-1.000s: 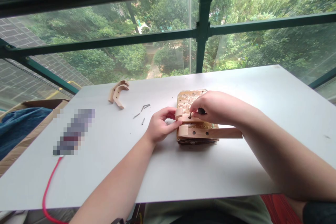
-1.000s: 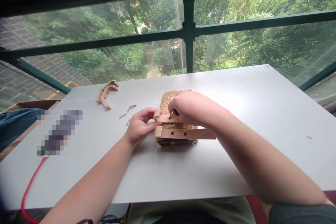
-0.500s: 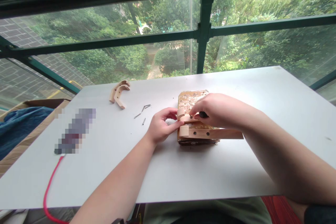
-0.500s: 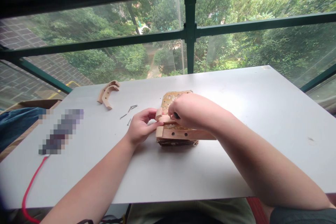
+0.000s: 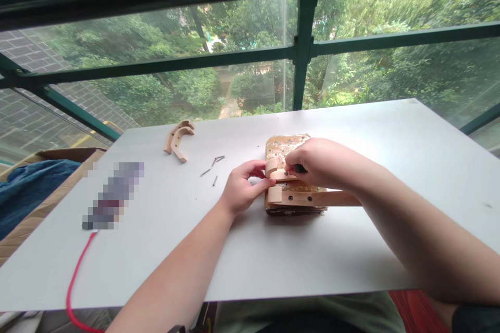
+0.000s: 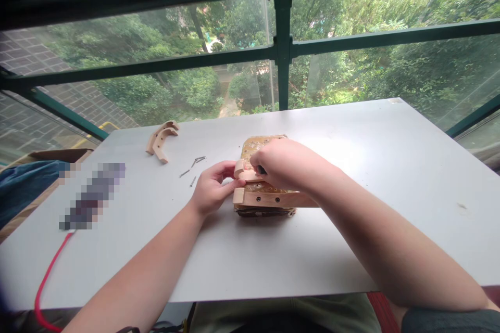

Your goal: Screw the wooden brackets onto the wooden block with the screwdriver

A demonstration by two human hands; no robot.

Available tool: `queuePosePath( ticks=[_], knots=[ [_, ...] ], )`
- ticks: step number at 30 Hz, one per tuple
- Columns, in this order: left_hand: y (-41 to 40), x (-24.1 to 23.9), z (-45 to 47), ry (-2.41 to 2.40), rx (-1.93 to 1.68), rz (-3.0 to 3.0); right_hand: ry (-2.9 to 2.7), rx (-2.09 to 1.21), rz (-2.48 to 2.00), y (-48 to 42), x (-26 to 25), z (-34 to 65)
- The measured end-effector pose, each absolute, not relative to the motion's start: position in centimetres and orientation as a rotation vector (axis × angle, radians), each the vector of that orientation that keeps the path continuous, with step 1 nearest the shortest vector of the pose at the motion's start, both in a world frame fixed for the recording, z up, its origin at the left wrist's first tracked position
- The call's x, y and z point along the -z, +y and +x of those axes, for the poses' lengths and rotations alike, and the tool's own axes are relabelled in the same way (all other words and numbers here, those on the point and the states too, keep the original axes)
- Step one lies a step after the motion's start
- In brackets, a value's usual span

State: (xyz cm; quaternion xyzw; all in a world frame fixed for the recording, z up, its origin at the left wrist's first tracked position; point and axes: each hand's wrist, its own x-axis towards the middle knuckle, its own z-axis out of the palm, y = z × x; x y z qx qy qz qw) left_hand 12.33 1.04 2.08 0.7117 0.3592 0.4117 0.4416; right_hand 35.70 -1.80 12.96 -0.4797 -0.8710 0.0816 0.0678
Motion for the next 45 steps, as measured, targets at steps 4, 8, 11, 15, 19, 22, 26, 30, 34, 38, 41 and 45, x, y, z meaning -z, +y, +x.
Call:
queuePosePath(
  ticks=[4, 8, 11, 15, 19, 22, 26, 30, 34, 38, 41, 45],
  knots=[
    [1.03, -2.08, 12.35, 0.891, -1.018, 1.758, -2.660, -0.181, -1.432, -1.92, -12.91, 35.67],
    [1.01, -2.06, 12.38, 0.888, -1.021, 1.746, -2.715, -0.083, -1.431, -2.10, -13.10, 35.44],
    [1.00, -2.08, 12.41, 0.887, -1.015, 1.738, -2.738, -0.054, -1.434, -2.12, -13.20, 35.22],
    [0.99, -2.15, 12.43, 0.894, -1.013, 1.734, -2.767, -0.043, -1.409, -2.18, -13.24, 35.07],
    [1.00, -2.13, 12.34, 0.897, -1.003, 1.727, -2.762, -0.048, -1.370, -2.34, -13.17, 34.98],
    [1.05, -2.07, 12.28, 0.893, -1.000, 1.723, -2.759, -0.033, -1.367, -2.41, -13.01, 34.95],
    [1.09, -2.10, 12.33, 0.881, -1.009, 1.721, -2.763, -0.022, -1.368, -2.34, -12.80, 35.04],
    [1.02, -2.20, 12.46, 0.888, -1.016, 1.711, -2.764, -0.022, -1.371, -2.28, -12.81, 35.14],
    [1.03, -2.21, 12.49, 0.882, -1.017, 1.705, -2.768, -0.034, -1.373, -2.48, -12.90, 35.17],
    [1.19, -2.18, 12.49, 0.873, -1.009, 1.708, -2.769, -0.044, -1.395, -2.55, -12.91, 35.12],
    [1.31, -2.19, 12.51, 0.862, -1.007, 1.711, -2.783, -0.040, -1.386, -2.25, -12.93, 35.00],
    [1.27, -2.32, 12.39, 0.858, -1.004, 1.719, -2.810, -0.018, -1.412, -2.19, -13.08, 35.08]
  ],
)
